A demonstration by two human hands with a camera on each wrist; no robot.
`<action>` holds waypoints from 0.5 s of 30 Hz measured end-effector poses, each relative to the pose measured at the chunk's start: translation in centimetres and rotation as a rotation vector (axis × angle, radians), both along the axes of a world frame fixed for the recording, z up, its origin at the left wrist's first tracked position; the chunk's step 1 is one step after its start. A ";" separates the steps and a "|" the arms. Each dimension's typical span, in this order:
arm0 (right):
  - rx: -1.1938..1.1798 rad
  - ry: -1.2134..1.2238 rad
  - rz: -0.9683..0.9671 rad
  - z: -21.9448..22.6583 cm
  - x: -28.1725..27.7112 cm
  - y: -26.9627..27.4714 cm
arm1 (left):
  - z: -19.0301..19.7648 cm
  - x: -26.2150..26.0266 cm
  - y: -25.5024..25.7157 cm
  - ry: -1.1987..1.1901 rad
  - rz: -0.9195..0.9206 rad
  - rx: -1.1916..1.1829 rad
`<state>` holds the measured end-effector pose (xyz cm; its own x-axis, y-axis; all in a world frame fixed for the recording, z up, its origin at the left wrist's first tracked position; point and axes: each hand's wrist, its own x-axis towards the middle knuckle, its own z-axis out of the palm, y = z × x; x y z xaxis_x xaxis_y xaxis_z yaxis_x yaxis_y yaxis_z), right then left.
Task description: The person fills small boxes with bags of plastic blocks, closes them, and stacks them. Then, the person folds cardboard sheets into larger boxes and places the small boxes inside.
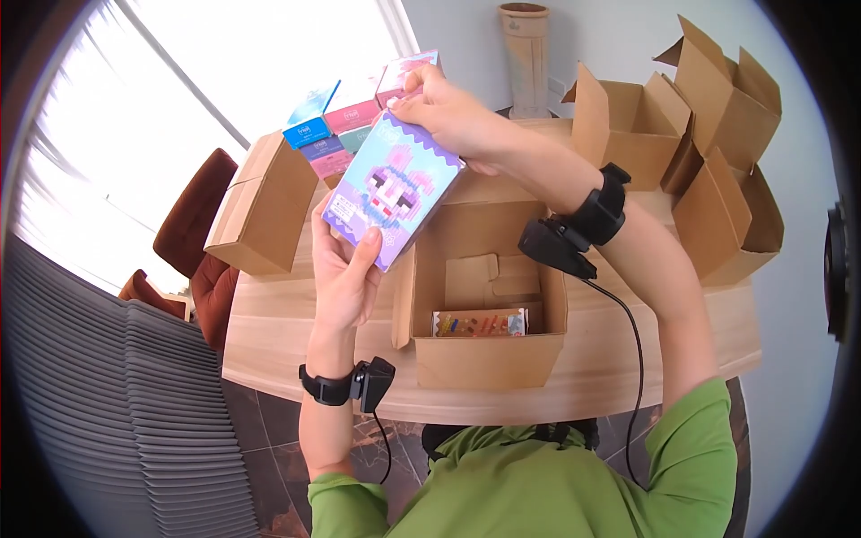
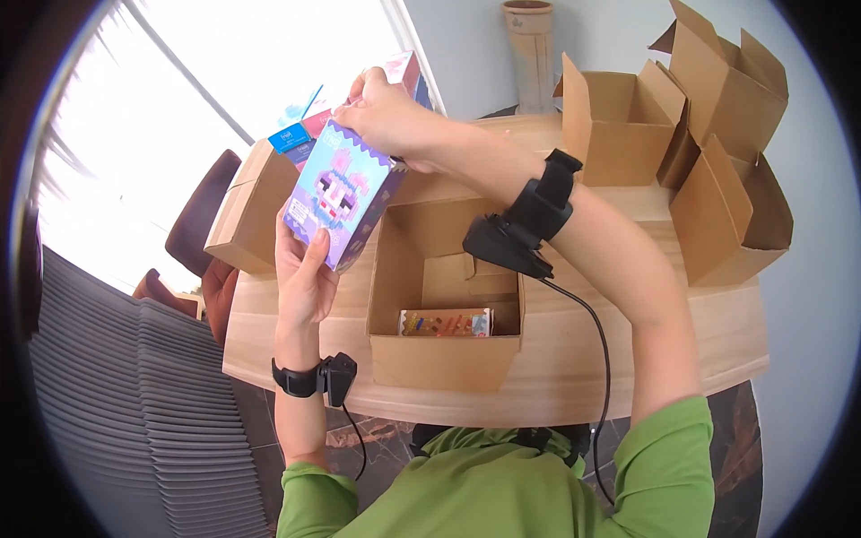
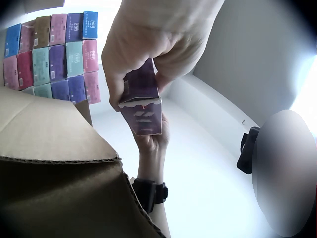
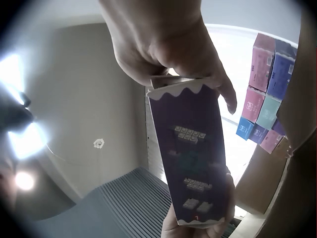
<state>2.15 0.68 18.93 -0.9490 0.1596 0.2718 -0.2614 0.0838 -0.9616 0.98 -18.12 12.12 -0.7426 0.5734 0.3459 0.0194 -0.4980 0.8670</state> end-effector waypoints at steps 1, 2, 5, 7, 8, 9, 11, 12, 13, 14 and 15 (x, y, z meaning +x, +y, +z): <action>0.099 -0.012 -0.058 -0.1 0.0 -0.1 | 0.1 0.0 0.1 0.011 0.007 -0.007; 0.080 0.027 0.017 -0.4 -0.3 0.1 | 0.1 0.0 0.0 0.003 -0.001 -0.004; 0.082 0.117 0.190 -1.0 -1.1 1.2 | 0.0 -0.1 -0.1 0.007 0.000 0.004; 0.155 0.146 0.232 -0.8 -0.9 1.5 | -0.3 0.0 0.0 0.045 0.028 0.000; 0.179 0.129 0.227 -0.5 -0.5 1.6 | -0.2 0.0 0.0 0.031 0.048 0.020; 0.204 0.110 0.221 0.2 0.3 1.5 | 0.0 -0.1 0.0 0.016 0.068 0.042; 0.250 0.107 0.219 0.7 2.0 0.9 | 0.2 -0.3 0.2 0.023 0.116 0.105; 0.268 0.117 0.225 0.4 2.8 0.3 | 0.3 -0.4 0.3 0.053 0.149 0.124; 0.283 0.122 0.231 -0.2 3.4 -0.2 | 0.4 -0.3 0.4 0.076 0.183 0.138; 0.270 0.226 0.147 -0.9 3.3 -1.0 | 0.5 0.1 0.5 0.090 0.182 0.078; 0.206 0.283 0.157 -1.1 3.4 -1.1 | 0.8 0.5 0.6 0.104 0.177 0.018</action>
<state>5.51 -0.45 17.80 -0.8405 -0.0669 0.5377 -0.5389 0.2056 -0.8169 1.46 -17.56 12.89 -0.7909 0.4301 0.4353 0.1974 -0.4941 0.8467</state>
